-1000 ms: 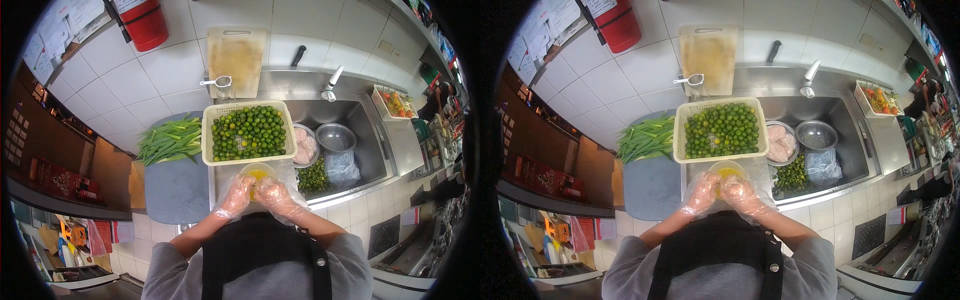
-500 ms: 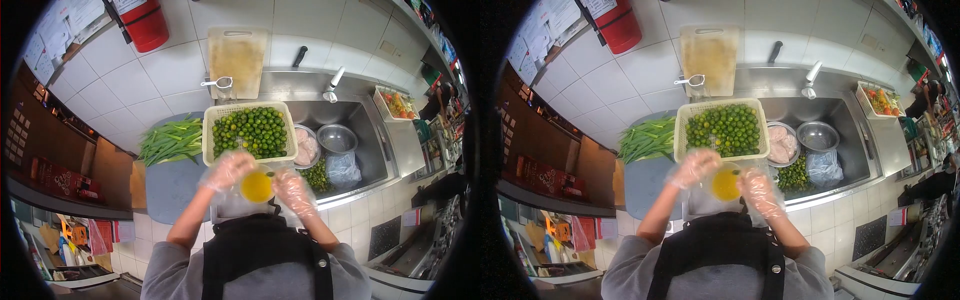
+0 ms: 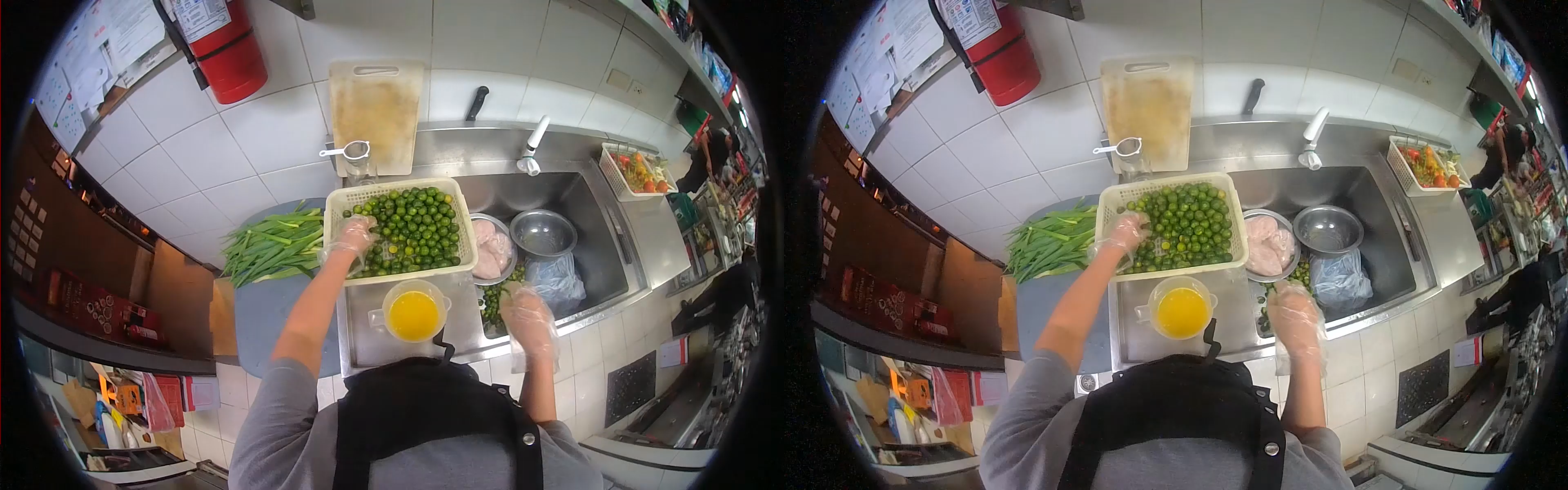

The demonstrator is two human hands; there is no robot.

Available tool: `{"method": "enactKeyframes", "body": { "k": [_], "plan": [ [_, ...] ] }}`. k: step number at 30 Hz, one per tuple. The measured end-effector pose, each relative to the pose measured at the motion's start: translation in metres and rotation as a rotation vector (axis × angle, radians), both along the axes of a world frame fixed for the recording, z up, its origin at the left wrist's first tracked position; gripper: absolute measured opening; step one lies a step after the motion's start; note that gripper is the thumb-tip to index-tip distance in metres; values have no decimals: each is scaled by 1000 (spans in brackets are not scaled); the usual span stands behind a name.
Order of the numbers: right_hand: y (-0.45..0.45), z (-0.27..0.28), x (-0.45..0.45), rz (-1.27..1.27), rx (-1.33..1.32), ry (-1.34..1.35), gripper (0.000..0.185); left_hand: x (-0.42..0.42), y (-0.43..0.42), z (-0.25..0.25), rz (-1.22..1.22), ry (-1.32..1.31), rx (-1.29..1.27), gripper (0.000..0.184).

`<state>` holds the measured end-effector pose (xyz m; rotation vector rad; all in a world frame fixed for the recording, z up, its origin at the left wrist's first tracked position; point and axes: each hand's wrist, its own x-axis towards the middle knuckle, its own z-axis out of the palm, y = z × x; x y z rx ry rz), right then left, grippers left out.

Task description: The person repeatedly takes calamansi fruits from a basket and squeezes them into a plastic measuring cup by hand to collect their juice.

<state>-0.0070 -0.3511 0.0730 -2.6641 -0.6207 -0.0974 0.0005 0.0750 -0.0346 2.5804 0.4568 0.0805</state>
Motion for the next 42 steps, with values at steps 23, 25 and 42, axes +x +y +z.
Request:
{"method": "enactKeyframes", "body": {
  "k": [23, 25, 42],
  "plan": [
    [119, 24, -19, 493, 663, 224, 25, -107, -137, 78, -48, -393, -1387, 23],
    [116, 0, -19, 440, 731, 628, 25, -117, -145, 78, -89, -464, -1199, 23],
    [97, -27, -50, 541, 979, 787, 29, -148, -156, 66, 65, -180, -1103, 20]
  ]
}}
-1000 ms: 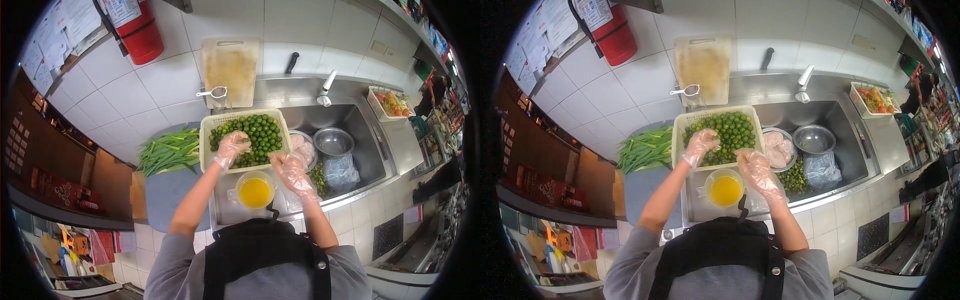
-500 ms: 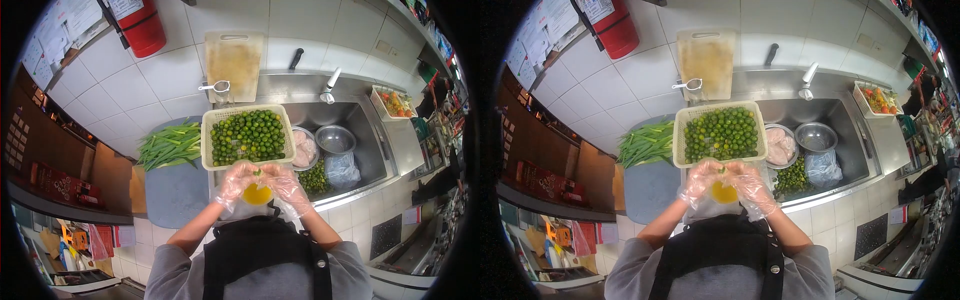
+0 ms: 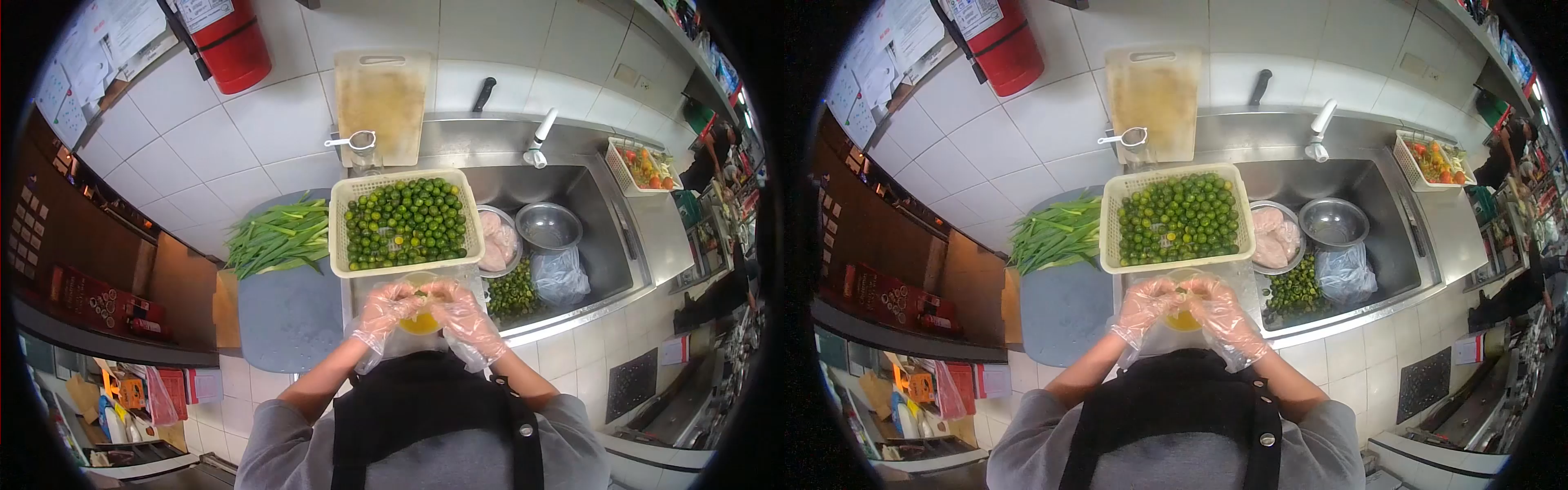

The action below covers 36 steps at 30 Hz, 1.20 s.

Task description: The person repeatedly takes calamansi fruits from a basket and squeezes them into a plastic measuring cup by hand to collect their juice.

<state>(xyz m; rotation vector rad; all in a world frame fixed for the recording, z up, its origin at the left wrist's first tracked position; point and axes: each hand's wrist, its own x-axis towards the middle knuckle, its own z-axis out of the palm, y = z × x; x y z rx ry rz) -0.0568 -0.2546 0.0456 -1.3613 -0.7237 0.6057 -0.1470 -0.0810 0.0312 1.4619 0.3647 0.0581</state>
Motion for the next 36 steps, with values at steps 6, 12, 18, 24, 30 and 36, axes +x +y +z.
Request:
{"method": "enactKeyframes", "body": {
  "k": [6, 12, 18, 24, 30, 36],
  "plan": [
    [-6, 4, 14, 35, -234, 92, 20, -4, -9, -9, 2, -148, 141, 26],
    [1, -23, 14, 34, -159, 26, 18, -4, -14, 5, -7, -108, 677, 27],
    [13, -25, 9, -66, -450, -161, 13, 6, -9, -33, -48, -212, 820, 22],
    [19, -67, 9, -105, -415, -534, 13, 5, -15, -50, 3, -221, 921, 19],
    [15, -48, 14, -183, -327, -378, 14, 8, -8, -44, -23, -224, 942, 25],
    [12, -31, 17, -26, -334, -266, 19, 7, -7, -20, 12, -250, 949, 24]
  ]
}}
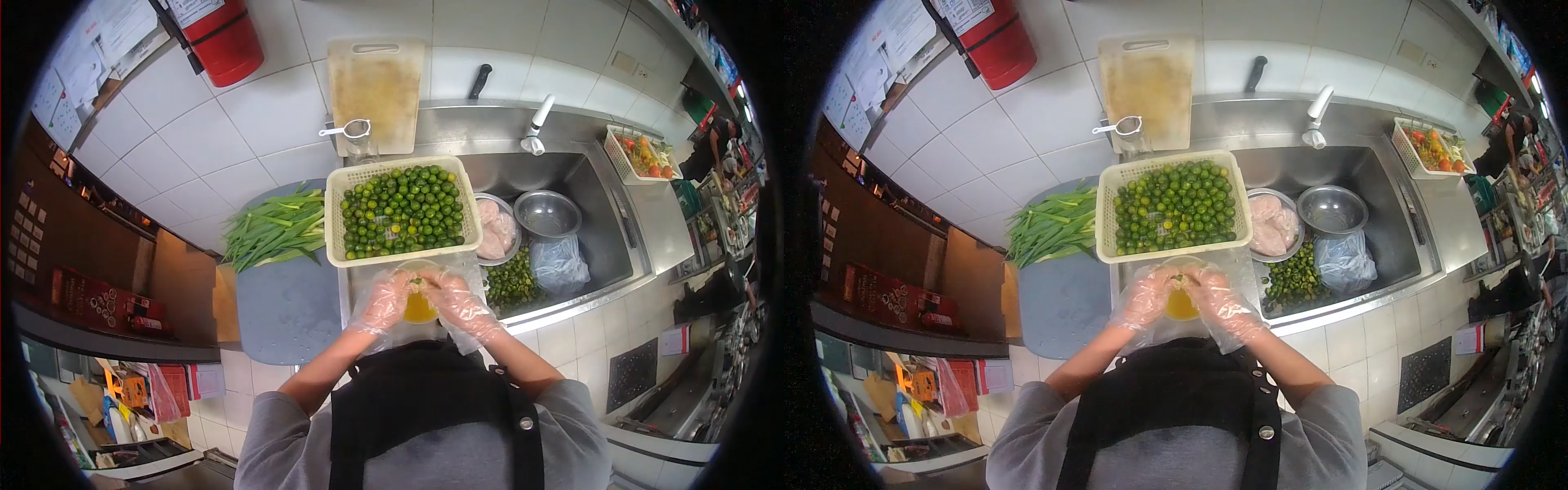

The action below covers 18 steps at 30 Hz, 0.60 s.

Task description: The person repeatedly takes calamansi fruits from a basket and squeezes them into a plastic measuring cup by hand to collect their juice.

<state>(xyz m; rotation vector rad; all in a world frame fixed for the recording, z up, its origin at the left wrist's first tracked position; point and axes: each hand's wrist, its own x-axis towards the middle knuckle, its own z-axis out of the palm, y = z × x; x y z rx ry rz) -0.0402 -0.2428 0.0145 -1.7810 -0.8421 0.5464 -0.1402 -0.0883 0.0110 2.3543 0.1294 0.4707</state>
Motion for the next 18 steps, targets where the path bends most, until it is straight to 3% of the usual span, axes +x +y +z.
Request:
{"method": "enactKeyframes", "body": {
  "k": [2, 3, 5, 6, 8, 11, 18],
  "plan": [
    [8, -7, -4, 43, -305, -579, 22, 0, 0, 11, -28, -57, 78, 24],
    [6, -15, -6, 43, -305, -579, 22, 0, -1, 16, -56, -115, 154, 24],
    [0, -36, -13, -50, 51, -189, 21, 0, 1, 16, -72, -162, 262, 24],
    [0, -42, -14, -49, 51, -187, 21, -1, 2, 16, -87, -209, 369, 25],
    [-1, -52, -14, -25, 4, -588, 16, -2, 0, 16, -92, -225, 348, 23],
    [-2, -39, -13, 50, -110, -646, 17, -3, 0, 25, -118, -202, 297, 21],
    [6, -9, -11, 72, -64, -754, 17, -5, 4, 33, -121, -218, 340, 19]
  ]
}}
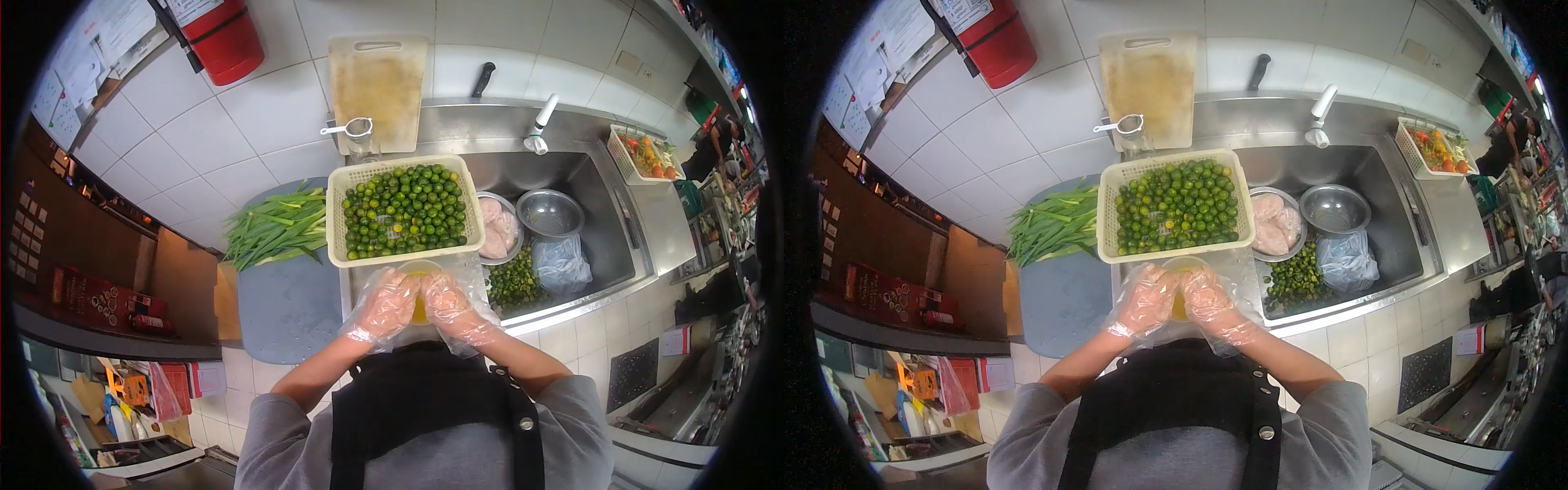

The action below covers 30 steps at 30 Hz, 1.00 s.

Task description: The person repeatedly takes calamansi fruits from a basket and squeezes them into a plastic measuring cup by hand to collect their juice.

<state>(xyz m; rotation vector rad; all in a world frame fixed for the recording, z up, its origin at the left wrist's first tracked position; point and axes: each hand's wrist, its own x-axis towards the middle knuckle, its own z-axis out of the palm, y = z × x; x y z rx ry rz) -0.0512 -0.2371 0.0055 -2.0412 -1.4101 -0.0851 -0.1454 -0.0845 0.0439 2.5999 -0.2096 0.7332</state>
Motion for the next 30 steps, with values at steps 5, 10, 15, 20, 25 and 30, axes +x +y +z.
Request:
{"method": "enactKeyframes", "body": {
  "k": [5, 10, 15, 20, 25, 30],
  "plan": [
    [1, 5, 1, 11, -52, -53, 18, 0, -1, 5, -8, -43, 17, 19],
    [2, -21, -16, -121, 59, 433, 17, 0, 1, -24, 58, 70, 7, 20],
    [4, -29, -15, -168, 271, 950, 22, 4, 3, -29, 10, 98, -75, 17],
    [-27, -31, 15, -170, -62, 226, 12, 28, -15, -22, -65, 143, -301, 24],
    [-89, 20, 57, -505, -112, 58, 21, 73, 6, 24, -90, 236, -291, 30],
    [-148, 29, 69, -917, -98, -100, 35, 153, 115, -97, 107, 345, 132, 28]
  ]
}}
